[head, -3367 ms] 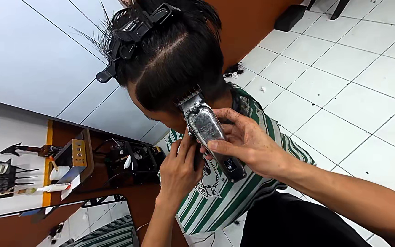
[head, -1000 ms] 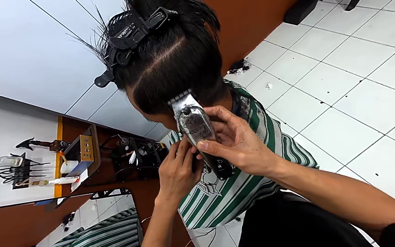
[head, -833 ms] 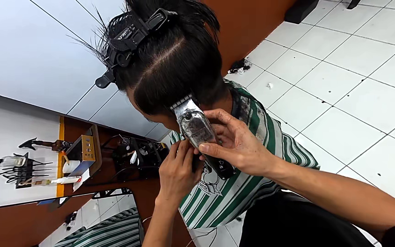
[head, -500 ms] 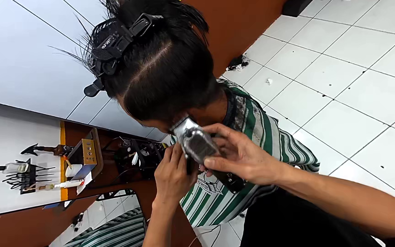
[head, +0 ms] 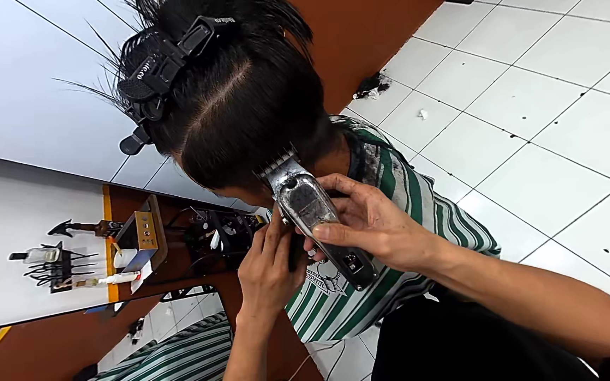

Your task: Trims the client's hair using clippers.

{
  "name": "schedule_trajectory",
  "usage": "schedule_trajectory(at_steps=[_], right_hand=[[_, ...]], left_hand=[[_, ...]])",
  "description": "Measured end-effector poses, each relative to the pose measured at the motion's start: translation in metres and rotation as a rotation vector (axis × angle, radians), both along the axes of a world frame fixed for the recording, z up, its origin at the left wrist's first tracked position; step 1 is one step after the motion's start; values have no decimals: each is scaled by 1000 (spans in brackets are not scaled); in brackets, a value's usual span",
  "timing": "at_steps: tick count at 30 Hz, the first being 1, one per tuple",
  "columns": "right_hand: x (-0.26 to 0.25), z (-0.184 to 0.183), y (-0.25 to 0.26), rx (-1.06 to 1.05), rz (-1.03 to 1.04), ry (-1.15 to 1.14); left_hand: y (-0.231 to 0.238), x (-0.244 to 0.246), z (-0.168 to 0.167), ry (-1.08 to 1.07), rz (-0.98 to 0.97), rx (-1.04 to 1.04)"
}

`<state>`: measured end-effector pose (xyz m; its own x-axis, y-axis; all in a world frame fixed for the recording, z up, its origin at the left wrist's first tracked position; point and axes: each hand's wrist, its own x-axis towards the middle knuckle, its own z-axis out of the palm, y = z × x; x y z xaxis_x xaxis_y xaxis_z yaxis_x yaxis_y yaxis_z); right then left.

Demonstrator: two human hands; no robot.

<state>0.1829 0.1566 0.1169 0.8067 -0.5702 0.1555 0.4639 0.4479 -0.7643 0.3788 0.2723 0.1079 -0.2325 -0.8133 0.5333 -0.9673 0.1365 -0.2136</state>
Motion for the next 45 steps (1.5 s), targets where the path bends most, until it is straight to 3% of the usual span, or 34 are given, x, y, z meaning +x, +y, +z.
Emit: schedule_trajectory(at_steps=[22, 27, 29, 36, 45], right_hand=[[5, 0, -3, -86, -42, -22], [3, 9, 2, -353, -11, -12], [-4, 1, 12, -294, 75, 36], [-3, -6, 3, 13, 43, -12], [3, -7, 0, -3, 41, -82]], left_hand=[[2, -6, 3, -15, 27, -5], [9, -2, 0, -21, 34, -53], [11, 0, 1, -15, 40, -38], [5, -5, 4, -40, 38, 19], [5, -7, 5, -28, 31, 6]])
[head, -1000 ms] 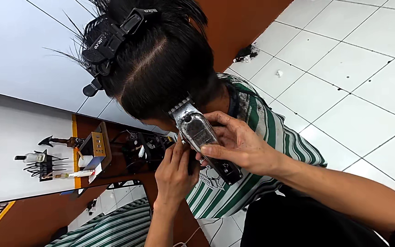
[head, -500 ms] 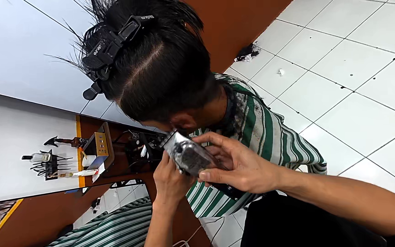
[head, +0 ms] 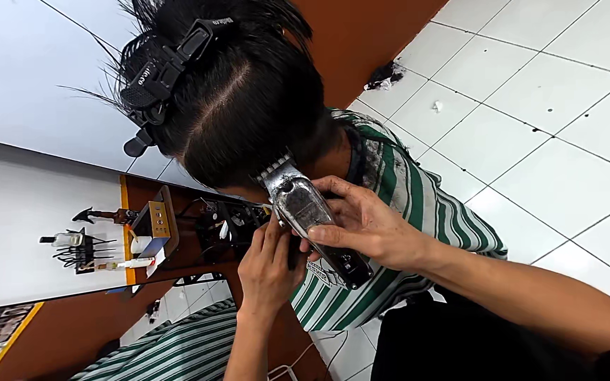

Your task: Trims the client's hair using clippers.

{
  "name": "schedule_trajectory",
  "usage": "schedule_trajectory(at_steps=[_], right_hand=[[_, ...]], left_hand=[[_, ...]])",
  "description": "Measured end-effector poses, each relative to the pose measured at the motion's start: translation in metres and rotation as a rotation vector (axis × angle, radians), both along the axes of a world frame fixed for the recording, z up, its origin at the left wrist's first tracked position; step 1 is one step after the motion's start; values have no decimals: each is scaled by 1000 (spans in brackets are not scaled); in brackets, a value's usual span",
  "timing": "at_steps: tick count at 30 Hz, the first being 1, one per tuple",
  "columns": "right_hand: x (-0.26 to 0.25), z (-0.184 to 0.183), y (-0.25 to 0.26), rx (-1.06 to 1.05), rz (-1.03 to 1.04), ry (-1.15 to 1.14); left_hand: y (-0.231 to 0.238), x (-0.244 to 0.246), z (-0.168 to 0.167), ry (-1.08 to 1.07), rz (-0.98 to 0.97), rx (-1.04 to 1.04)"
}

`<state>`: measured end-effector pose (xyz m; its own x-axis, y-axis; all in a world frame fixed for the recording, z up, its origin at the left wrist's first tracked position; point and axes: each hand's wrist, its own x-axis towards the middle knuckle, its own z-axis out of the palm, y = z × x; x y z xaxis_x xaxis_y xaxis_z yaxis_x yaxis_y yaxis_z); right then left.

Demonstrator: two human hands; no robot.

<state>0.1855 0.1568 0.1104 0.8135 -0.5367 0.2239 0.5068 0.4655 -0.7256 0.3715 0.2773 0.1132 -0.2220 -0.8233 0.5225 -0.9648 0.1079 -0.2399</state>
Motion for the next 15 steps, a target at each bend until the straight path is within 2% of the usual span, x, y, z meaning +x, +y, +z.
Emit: schedule_trajectory(at_steps=[7, 10, 11, 12, 13, 14, 15], right_hand=[[3, 2, -3, -15, -17, -18], [1, 10, -4, -233, -43, -58], [-3, 9, 0, -352, -31, -33], [-9, 6, 5, -424, 18, -2], [-16, 0, 11, -445, 77, 29], [-22, -5, 16, -436, 106, 64], [-27, -10, 16, -419, 91, 100]], left_hand=[[-1, -1, -1, -21, -3, -9], [4, 1, -5, 3, 15, -25], [10, 4, -7, 69, 45, -6], [16, 4, -7, 238, 83, 79], [19, 4, -6, 495, 101, 186], [15, 4, -4, 665, 62, 212], [9, 4, -5, 586, 22, 147]])
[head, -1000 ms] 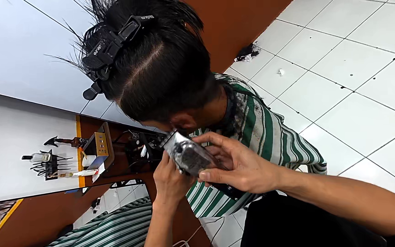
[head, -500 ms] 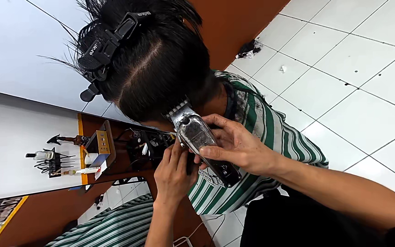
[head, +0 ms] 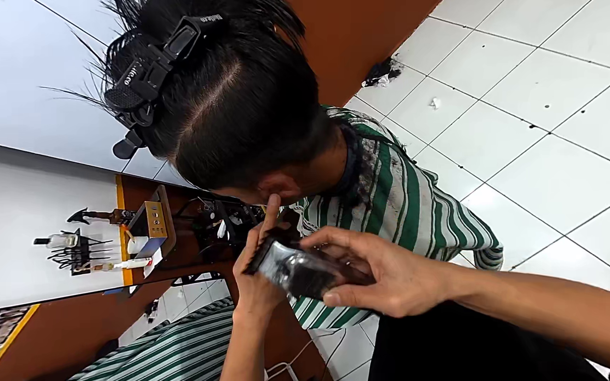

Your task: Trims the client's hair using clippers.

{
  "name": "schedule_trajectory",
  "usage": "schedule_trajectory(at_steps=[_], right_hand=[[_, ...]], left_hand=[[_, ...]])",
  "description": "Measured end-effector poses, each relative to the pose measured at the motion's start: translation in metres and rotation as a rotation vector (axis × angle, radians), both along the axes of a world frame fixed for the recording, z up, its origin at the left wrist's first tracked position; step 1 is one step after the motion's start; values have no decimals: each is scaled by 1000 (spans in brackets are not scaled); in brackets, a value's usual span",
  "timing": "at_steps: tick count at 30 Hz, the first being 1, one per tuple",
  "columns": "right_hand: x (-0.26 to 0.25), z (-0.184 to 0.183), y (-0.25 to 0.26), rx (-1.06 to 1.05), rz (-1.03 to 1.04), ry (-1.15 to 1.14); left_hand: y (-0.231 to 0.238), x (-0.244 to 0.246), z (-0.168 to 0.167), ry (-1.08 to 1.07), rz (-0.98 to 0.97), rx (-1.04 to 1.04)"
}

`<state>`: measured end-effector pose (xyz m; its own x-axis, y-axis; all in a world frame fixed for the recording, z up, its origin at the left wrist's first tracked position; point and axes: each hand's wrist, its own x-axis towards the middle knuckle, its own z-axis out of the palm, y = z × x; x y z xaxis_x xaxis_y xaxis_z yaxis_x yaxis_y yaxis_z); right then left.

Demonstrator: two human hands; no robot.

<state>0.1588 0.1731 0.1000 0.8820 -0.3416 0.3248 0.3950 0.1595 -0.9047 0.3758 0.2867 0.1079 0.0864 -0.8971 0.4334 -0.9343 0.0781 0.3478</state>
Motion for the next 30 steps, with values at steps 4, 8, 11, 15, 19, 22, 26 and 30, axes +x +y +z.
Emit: schedule_trajectory(at_steps=[4, 8, 11, 15, 19, 22, 26, 30], right_hand=[[-8, -4, -23, 94, -181, 79], [-14, 7, -39, 193, -266, 155], [-14, 12, -41, 229, -255, 175], [-10, 18, -43, 217, -246, 131], [-7, 18, -42, 203, -255, 119], [-5, 21, -43, 180, -270, 97], [-5, 20, -46, 170, -261, 91], [-4, 22, -49, 154, -268, 86]], left_hand=[[-10, -3, 2, -577, -23, -128], [-9, -4, 1, -559, -28, -104], [-10, -5, 1, -549, -35, -118], [-10, -6, 0, -534, -45, -130], [-9, -6, 1, -537, -35, -134], [-9, -6, 0, -531, -35, -136], [-10, -6, 1, -533, -35, -138], [-9, -6, 2, -527, -37, -133]])
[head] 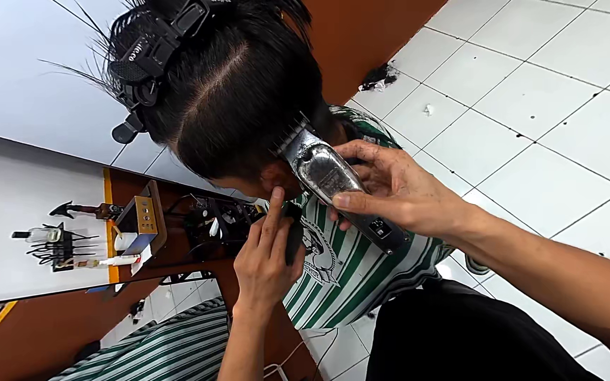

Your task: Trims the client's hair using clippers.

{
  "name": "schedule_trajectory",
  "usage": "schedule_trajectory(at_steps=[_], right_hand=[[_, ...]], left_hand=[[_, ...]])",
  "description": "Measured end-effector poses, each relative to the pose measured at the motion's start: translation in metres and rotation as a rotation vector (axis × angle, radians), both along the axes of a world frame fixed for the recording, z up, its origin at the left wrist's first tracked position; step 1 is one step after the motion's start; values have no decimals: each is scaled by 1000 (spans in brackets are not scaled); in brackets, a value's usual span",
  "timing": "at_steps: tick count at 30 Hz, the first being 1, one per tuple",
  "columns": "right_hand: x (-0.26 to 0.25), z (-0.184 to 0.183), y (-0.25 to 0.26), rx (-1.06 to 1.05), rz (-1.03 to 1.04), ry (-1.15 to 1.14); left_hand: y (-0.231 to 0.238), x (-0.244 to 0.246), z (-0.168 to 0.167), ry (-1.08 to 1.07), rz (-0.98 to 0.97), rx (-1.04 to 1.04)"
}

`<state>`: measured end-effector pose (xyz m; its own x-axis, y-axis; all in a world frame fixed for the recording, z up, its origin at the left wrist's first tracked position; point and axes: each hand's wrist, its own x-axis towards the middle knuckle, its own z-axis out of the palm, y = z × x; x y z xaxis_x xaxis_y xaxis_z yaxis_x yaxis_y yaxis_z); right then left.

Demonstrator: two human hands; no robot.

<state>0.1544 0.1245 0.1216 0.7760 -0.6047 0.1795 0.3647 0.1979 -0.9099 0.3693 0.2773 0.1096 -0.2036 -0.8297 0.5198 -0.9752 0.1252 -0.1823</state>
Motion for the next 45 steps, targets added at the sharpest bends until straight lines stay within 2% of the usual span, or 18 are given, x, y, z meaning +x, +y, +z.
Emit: schedule_trajectory(at_steps=[19, 23, 30, 37, 39, 43, 45], right_hand=[[5, 6, 0, -92, 19, -62], [6, 0, 11, 5, 28, 21], [15, 6, 20, -127, -77, 1], [22, 10, 28, -150, -108, 9], [25, 11, 29, -124, -108, -1], [22, 5, 34, 199, 82, -378], [-4, -12, 38, 296, 139, -361]], left_hand=[[0, 2, -3, -10, -4, -13], [-1, 4, -5, -13, -3, -10], [-2, 4, -8, -18, -6, -44], [-1, 6, -8, -4, -25, -42], [-2, 6, -8, -10, -26, -53], [-1, -2, -3, 2, -67, -45], [8, -11, 10, 72, -149, -4]])
